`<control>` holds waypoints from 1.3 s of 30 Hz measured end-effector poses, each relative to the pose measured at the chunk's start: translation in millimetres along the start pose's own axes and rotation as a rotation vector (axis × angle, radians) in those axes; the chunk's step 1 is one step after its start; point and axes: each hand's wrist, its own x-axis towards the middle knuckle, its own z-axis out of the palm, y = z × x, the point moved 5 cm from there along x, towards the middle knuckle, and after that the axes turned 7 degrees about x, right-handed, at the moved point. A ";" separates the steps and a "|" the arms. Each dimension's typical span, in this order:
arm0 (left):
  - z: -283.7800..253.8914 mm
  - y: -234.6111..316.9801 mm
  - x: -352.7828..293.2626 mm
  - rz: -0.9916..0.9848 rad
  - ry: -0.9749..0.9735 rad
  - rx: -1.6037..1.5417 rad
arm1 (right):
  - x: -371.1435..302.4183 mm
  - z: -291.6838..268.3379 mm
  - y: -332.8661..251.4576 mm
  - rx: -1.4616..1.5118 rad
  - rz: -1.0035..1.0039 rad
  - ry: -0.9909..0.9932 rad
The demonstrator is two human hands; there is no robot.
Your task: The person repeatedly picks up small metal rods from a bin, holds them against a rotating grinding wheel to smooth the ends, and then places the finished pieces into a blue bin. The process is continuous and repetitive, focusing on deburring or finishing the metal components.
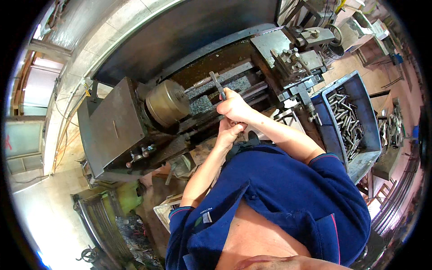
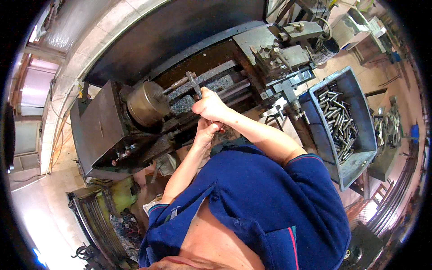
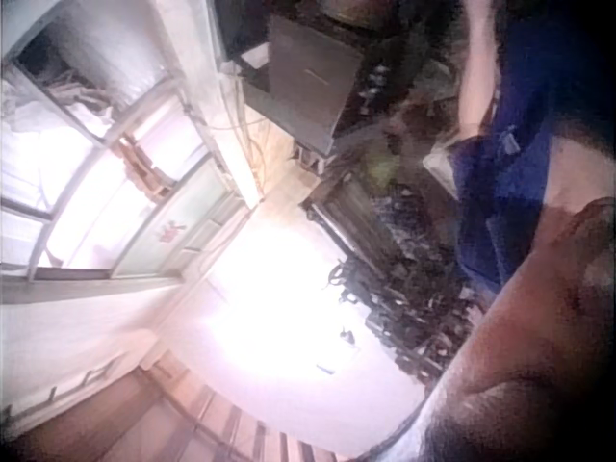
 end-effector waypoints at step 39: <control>10.3 16.2 -3.7 0.011 0.035 0.106 | 11.7 9.9 20.6 0.233 -0.111 -0.064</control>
